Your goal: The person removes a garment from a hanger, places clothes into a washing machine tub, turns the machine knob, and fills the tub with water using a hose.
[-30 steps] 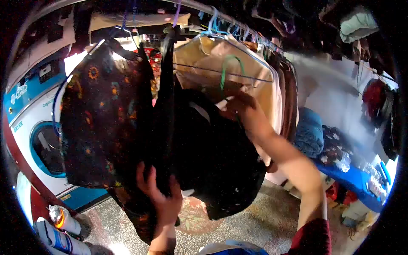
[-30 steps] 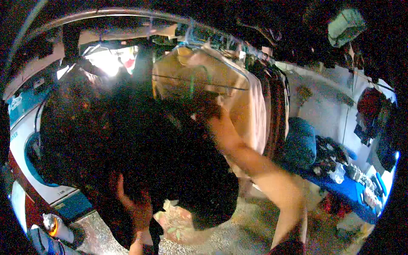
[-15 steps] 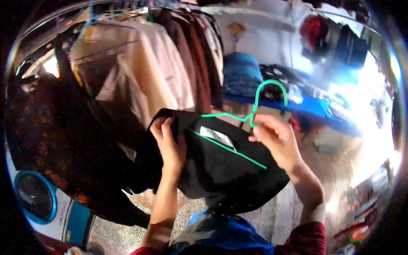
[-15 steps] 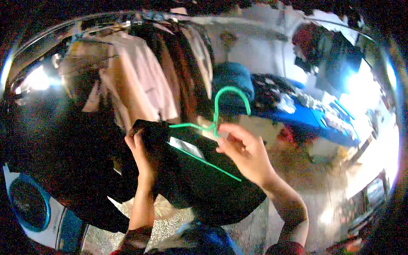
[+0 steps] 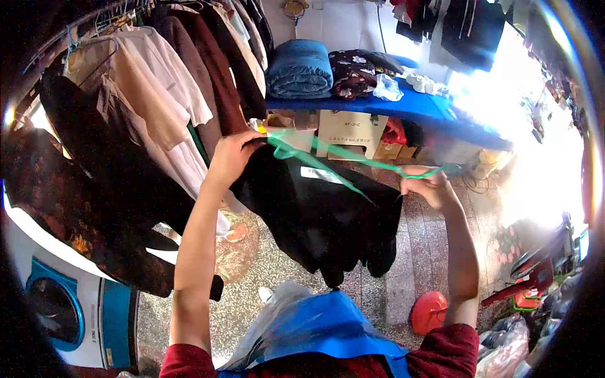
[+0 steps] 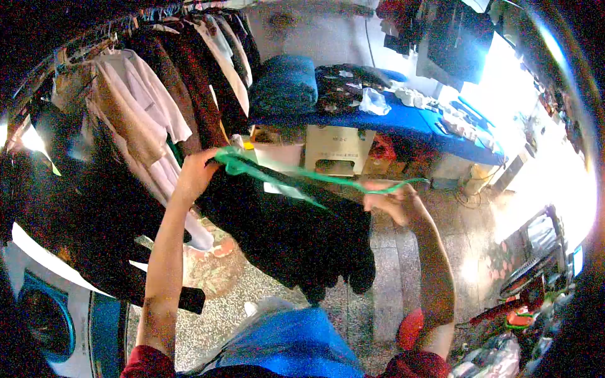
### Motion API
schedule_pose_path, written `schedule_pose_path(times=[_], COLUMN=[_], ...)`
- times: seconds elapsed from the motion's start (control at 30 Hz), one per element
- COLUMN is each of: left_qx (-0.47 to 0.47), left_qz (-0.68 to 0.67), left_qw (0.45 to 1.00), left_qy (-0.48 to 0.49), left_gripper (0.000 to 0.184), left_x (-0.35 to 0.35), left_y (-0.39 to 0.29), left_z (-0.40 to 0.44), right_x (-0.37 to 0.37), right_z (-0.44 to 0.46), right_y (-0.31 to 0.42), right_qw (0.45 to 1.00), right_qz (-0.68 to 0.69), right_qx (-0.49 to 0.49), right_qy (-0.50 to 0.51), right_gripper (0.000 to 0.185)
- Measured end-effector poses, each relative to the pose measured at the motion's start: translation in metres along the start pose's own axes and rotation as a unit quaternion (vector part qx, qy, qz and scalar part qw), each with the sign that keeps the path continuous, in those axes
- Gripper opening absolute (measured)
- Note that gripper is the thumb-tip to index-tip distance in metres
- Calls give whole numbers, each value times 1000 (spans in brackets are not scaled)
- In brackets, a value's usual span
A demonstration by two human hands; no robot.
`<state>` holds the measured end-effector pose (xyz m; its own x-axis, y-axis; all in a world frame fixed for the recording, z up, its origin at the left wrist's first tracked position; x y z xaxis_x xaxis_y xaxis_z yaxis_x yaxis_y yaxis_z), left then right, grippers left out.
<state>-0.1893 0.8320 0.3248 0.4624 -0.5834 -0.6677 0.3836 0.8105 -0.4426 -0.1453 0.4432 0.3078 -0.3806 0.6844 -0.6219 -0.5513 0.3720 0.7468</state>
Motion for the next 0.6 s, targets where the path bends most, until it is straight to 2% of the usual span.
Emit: schedule_pose_path(times=[0.07,0.1,0.13,0.17,0.2,0.27,0.3,0.33,0.37,0.4,0.43,0.47,0.5,0.57,0.6], left_qx=[37,40,56,71,47,56,63,16,16,14,14,19,21,31,38], left_qz=[-26,-27,-52,-78,-134,-108,-78,-58,-54,-28,-1,11,14,26,52], left_qw=[997,997,994,989,981,980,980,979,978,978,978,978,978,978,977], left_qy=[61,65,81,101,135,158,169,197,202,207,210,207,208,204,201], left_gripper=[23,23,22,22,20,19,18,17,17,17,17,19,19,20,21], left_x=[9,13,20,31,46,69,79,89,94,97,100,108,110,111,109], left_y=[-21,-34,-49,-64,-75,-93,-100,-103,-110,-114,-117,-108,-105,-103,-104], left_z=[11,15,18,21,23,28,29,30,29,28,29,30,29,26,25], right_x=[-23,-35,-49,-54,-67,-88,-92,-90,-83,-73,-67,-66,-66,-55,-52], right_z=[-16,-24,-37,-40,-43,-55,-54,-54,-60,-64,-70,-73,-78,-81,-87], right_y=[-17,-24,-25,-20,-15,-6,1,3,8,20,29,34,27,22,27], right_qw=[980,911,896,895,864,825,901,944,943,936,902,889,888,876,937], right_qz=[160,357,344,345,349,351,210,62,68,-97,-261,-331,-330,-401,-237], right_qx=[-48,-98,-131,-125,-159,-186,-84,19,21,32,42,22,22,-69,-43], right_qy=[-104,-180,-247,-256,-327,-401,-370,-322,-324,-337,-342,-316,-319,-259,-253], right_gripper=[50,54,48,48,41,34,30,27,27,25,24,22,22,18,17])
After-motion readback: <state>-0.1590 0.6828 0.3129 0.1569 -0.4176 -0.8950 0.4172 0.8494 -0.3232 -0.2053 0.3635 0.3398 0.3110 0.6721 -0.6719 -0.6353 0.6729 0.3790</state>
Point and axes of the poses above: each hand's wrist, its own z-axis towards the middle knuckle, its own x-axis out of the palm, y = z × x, the point moved 5 cm from there along z, towards the middle knuckle, and after that the axes turned 1 degree about y, right-handed, at the moved point
